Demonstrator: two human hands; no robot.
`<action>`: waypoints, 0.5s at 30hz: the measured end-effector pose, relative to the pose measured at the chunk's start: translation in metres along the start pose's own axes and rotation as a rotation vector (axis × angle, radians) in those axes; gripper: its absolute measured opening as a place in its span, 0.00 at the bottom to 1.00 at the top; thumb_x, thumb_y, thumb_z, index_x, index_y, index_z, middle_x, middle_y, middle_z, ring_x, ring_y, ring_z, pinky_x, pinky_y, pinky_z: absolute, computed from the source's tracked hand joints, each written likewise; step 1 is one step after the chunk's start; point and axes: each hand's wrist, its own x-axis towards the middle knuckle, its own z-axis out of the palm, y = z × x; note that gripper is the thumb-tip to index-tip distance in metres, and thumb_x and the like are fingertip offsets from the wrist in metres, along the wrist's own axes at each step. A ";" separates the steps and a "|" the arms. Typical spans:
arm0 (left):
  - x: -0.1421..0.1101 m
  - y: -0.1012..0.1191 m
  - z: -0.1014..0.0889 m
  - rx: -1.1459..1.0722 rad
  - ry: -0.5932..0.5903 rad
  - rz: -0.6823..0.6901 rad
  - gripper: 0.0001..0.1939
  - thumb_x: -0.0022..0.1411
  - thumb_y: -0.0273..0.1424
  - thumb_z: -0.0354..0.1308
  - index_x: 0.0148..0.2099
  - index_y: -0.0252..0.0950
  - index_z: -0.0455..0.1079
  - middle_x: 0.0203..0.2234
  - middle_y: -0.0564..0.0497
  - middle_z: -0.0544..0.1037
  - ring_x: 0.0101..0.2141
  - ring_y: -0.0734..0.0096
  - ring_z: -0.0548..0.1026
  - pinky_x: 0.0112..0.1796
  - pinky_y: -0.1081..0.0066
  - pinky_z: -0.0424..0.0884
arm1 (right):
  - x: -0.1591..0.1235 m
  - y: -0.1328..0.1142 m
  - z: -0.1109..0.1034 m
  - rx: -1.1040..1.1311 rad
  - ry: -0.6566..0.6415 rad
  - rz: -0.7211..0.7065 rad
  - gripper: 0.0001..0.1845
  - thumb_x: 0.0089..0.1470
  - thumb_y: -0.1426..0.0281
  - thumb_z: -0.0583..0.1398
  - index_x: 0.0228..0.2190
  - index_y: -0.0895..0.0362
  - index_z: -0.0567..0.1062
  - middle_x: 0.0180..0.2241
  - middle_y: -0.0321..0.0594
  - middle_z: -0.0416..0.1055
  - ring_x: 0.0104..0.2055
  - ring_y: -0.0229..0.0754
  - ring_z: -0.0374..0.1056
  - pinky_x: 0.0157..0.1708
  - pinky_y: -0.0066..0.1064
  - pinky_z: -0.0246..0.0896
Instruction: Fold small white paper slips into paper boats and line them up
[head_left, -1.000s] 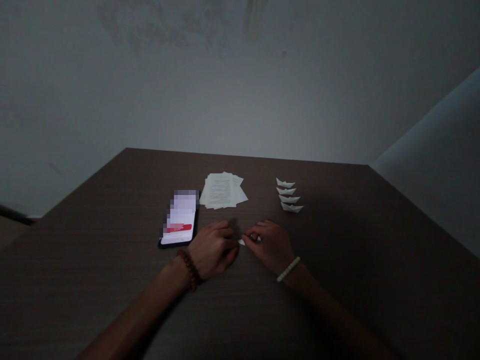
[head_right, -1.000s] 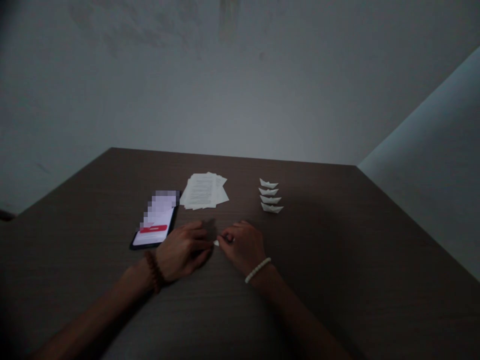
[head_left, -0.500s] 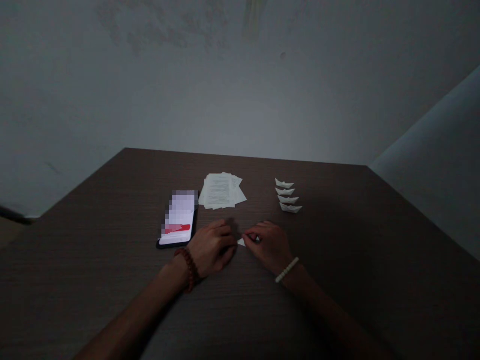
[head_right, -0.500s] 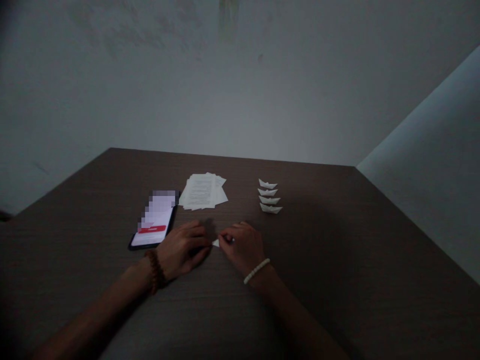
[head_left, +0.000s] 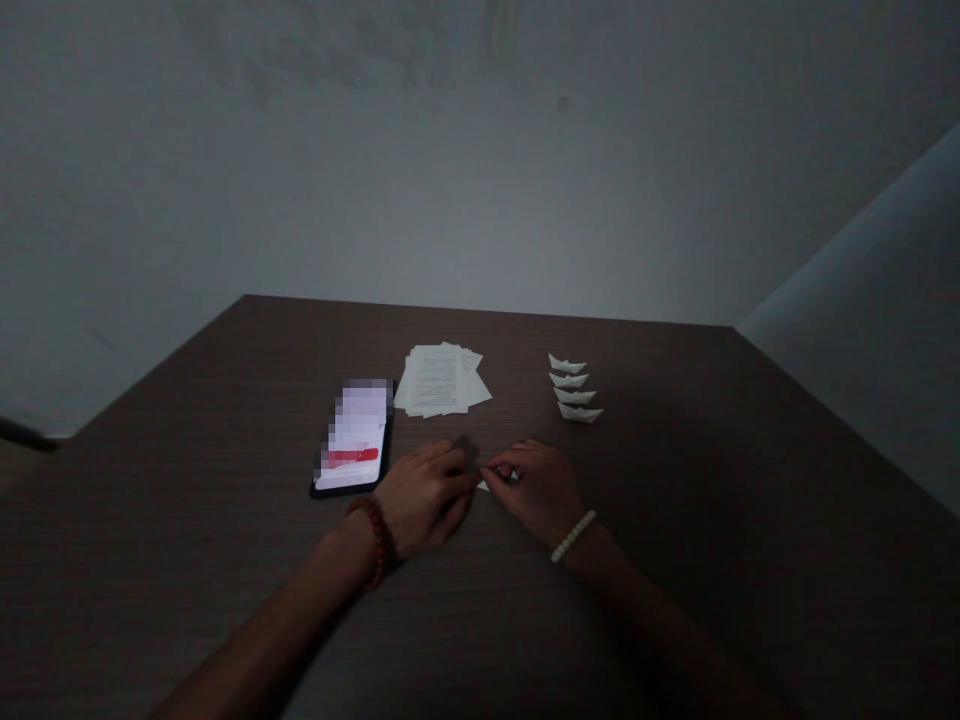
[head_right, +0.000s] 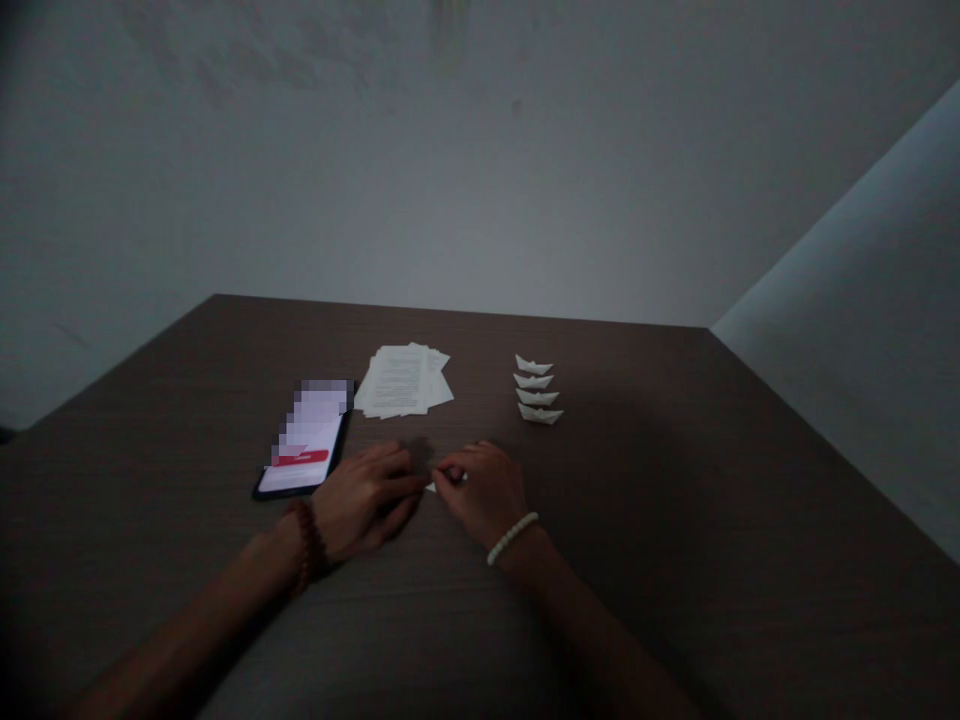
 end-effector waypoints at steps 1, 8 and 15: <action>0.000 0.000 -0.001 0.008 -0.002 0.007 0.12 0.61 0.27 0.49 0.42 0.35 0.73 0.31 0.46 0.69 0.35 0.62 0.65 0.36 0.63 0.65 | 0.000 0.000 0.000 -0.006 0.000 0.001 0.02 0.50 0.69 0.64 0.27 0.53 0.78 0.24 0.33 0.72 0.30 0.38 0.66 0.34 0.28 0.55; -0.001 -0.002 -0.006 0.017 -0.011 0.027 0.11 0.60 0.27 0.49 0.30 0.34 0.72 0.28 0.47 0.68 0.34 0.63 0.65 0.34 0.65 0.64 | 0.000 0.001 0.001 -0.021 0.017 -0.012 0.02 0.49 0.69 0.64 0.26 0.53 0.77 0.23 0.32 0.72 0.28 0.37 0.65 0.33 0.28 0.54; 0.000 -0.001 -0.005 -0.011 0.006 0.039 0.12 0.59 0.26 0.49 0.28 0.34 0.72 0.26 0.48 0.67 0.33 0.65 0.65 0.33 0.66 0.64 | -0.001 -0.001 0.002 -0.012 0.038 -0.008 0.02 0.49 0.69 0.64 0.26 0.53 0.77 0.23 0.33 0.72 0.30 0.38 0.65 0.32 0.29 0.54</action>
